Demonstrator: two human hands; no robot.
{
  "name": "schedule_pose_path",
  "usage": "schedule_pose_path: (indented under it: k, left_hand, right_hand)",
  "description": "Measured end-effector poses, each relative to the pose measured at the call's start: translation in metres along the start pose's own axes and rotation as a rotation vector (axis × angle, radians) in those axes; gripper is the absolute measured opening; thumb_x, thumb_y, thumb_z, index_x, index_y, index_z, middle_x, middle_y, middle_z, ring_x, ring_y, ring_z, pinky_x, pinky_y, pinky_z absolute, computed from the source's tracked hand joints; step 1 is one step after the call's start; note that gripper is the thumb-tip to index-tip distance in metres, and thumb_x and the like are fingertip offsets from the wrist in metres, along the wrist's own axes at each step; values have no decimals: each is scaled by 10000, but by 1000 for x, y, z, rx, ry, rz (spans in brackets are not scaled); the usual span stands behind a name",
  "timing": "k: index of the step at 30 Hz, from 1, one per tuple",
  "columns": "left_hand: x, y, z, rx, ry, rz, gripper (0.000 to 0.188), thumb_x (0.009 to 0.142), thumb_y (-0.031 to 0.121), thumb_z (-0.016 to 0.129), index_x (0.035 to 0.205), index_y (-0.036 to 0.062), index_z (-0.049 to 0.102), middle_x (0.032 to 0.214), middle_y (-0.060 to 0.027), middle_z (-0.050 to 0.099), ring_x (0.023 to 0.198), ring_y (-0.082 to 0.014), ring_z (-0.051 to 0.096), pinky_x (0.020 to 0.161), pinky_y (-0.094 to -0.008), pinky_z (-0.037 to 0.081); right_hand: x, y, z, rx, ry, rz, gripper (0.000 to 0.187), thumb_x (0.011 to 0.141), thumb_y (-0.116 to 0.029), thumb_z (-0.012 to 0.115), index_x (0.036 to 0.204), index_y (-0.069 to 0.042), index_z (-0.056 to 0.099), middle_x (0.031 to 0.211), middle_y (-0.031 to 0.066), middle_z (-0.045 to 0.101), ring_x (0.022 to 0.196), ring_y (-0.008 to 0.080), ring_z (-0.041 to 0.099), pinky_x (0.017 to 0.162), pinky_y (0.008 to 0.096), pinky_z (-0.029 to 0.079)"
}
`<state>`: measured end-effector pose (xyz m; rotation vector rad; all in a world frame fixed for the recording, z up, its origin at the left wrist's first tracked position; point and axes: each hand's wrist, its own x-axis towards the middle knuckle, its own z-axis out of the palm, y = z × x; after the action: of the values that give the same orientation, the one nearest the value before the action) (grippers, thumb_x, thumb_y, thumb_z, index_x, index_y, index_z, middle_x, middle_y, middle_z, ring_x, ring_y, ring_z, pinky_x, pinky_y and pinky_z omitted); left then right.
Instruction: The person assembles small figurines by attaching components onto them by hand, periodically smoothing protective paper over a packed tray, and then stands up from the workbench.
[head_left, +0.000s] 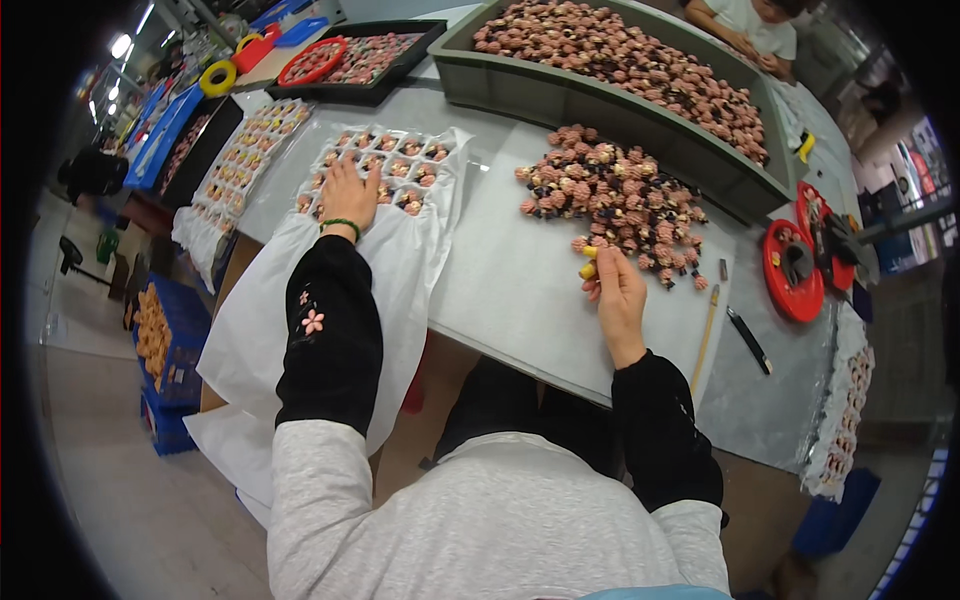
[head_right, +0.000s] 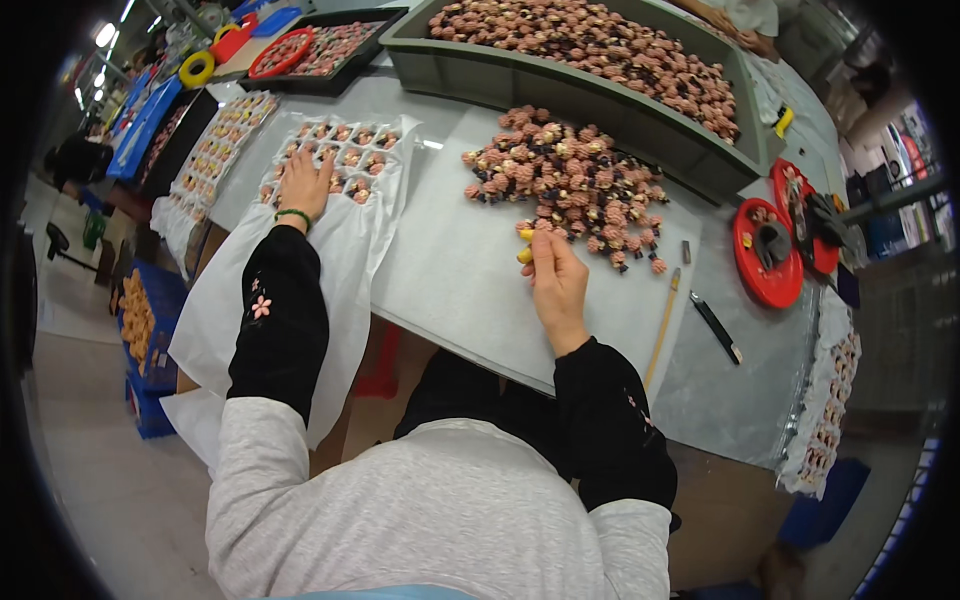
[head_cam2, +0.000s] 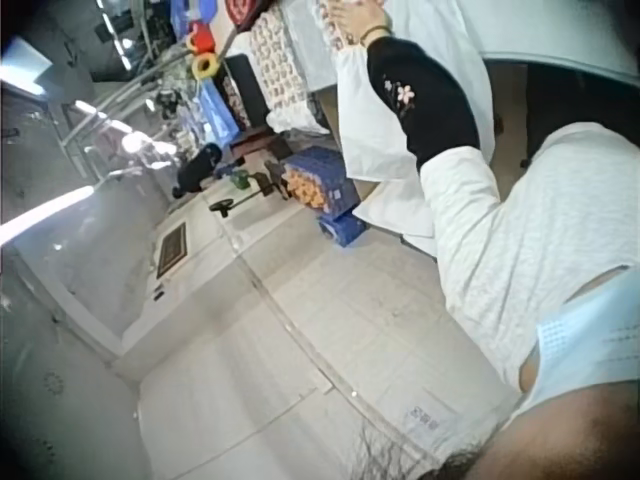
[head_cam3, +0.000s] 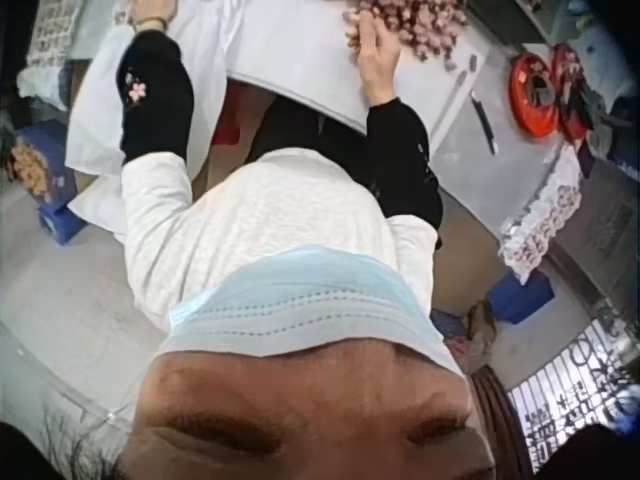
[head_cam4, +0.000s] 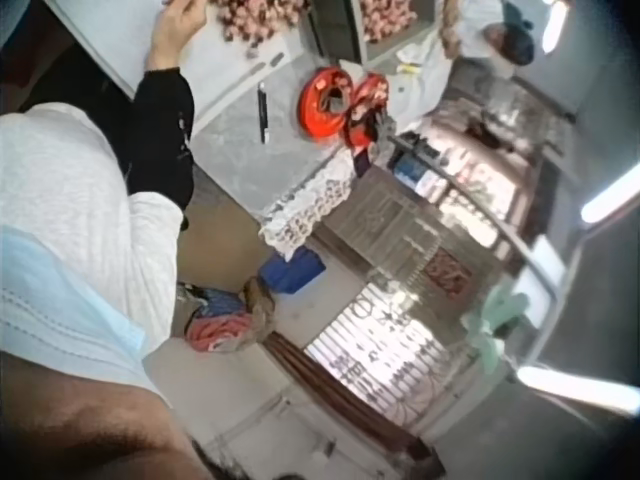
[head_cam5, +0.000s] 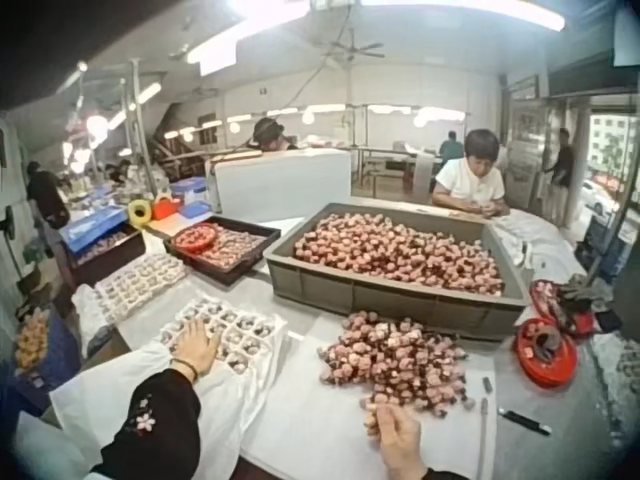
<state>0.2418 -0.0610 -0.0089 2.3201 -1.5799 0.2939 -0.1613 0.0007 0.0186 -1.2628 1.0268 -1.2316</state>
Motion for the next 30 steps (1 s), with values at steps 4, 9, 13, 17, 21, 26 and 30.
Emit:
schedule_pose_path:
  k: [4, 9, 13, 17, 21, 26, 30]
  left_hand:
    - [1, 29, -13, -27, 68, -112, 668, 857, 479, 379, 1277, -36, 318, 1286, -264, 350, 1205, -389, 309, 1014, -459, 195]
    - [-13, 155, -60, -788, 146, 550, 525, 793, 345, 586, 1188, 25, 458, 1162, -258, 458, 1125, -384, 400, 958, -452, 300]
    - [-28, 258, -67, -607, -36, 854, 568, 773, 393, 615, 1246, 127, 448, 1266, -239, 387, 1147, -384, 398, 955, -387, 331]
    - [-35, 327, -68, -342, -89, 855, 643, 736, 627, 496, 1217, 201, 493, 1293, -202, 355, 1203, -343, 324, 920, -557, 288]
    - [-37, 331, -46, -433, -120, 801, 530, 726, 533, 553, 1102, 161, 569, 976, -101, 580, 1026, -272, 495, 834, -382, 412]
    - [-75, 312, -48, -679, 250, 934, 355, 654, 232, 667, 963, 83, 575, 927, -57, 570, 967, -239, 512, 796, -364, 384]
    - [-100, 292, -47, -656, 329, 961, 309, 673, 176, 639, 961, 93, 564, 994, -65, 518, 1074, -277, 435, 853, -406, 338]
  right_hand:
    - [-2, 0, -3, 9, 18, -28, 280, 925, -257, 443, 913, -10, 575, 702, 10, 554, 566, 43, 479, 489, 161, 365]
    - [-1, -1, -6, -156, 240, -233, 226, 897, -171, 468, 1043, -10, 532, 840, 19, 544, 745, 84, 487, 647, 202, 389]
    - [4, 2, -18, -369, 519, -464, 319, 846, -131, 512, 1131, -5, 440, 1071, 103, 449, 947, 181, 448, 813, 290, 367]
    - [10, 1, -27, -639, 731, -484, 449, 826, -188, 538, 1202, -9, 370, 1183, 178, 357, 1102, 310, 330, 949, 398, 248]
    - [17, 3, -27, -802, 765, -376, 504, 832, -245, 524, 1260, -44, 353, 1242, 180, 352, 1164, 322, 303, 962, 434, 217]
    - [22, 8, -29, -729, 674, -353, 435, 828, -280, 519, 1220, -106, 448, 1238, 128, 384, 1169, 324, 300, 961, 469, 190]
    - [21, 7, -23, -811, 588, -349, 373, 843, -276, 500, 1176, -107, 494, 1213, 112, 406, 1131, 294, 338, 940, 447, 220]
